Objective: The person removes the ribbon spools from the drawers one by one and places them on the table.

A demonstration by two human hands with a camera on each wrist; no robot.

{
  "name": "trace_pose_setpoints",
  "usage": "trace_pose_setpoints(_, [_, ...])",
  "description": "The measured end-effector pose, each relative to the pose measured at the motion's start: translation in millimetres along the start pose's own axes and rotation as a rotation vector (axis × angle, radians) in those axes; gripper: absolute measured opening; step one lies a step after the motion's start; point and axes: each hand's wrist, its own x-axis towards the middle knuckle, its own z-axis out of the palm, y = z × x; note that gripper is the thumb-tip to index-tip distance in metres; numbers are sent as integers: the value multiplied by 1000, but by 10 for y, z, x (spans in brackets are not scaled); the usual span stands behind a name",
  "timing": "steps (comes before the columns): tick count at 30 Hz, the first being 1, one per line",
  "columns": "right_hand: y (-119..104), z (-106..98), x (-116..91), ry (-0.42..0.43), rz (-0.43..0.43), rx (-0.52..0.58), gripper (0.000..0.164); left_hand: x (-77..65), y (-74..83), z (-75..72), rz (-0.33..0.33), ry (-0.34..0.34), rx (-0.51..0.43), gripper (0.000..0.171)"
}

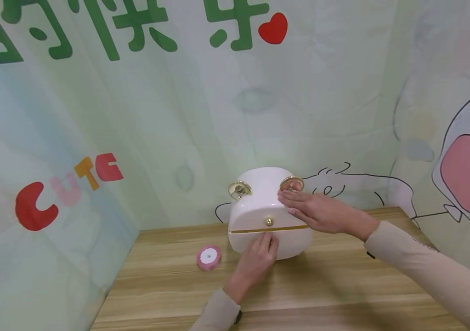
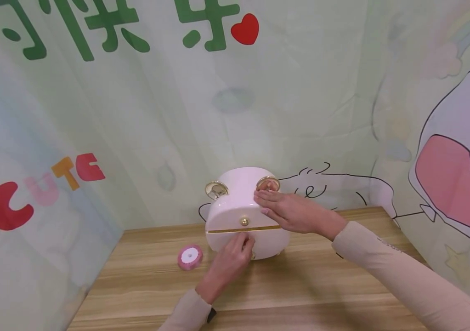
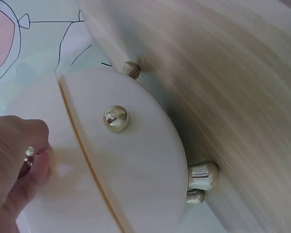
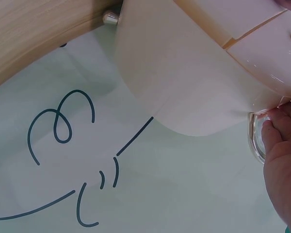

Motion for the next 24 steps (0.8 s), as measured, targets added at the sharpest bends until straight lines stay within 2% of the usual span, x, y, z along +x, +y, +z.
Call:
trace_pose_setpoints(6, [-1, 3, -5, 4, 4, -11, 48, -31, 46, -113, 5, -21, 19, 59])
trace_pose_setpoints(11, [2, 17, -15, 1, 6, -21, 49, -80, 111, -157, 28, 8, 11, 61])
trace_pose_setpoints(16, [2, 18, -27, -3, 26, -5, 49, -117, 179, -205, 44, 45, 5, 55])
trace_pose_setpoints(24, [-9, 14, -5, 8, 7, 0, 47, -191, 265, -381, 74, 95, 46, 46])
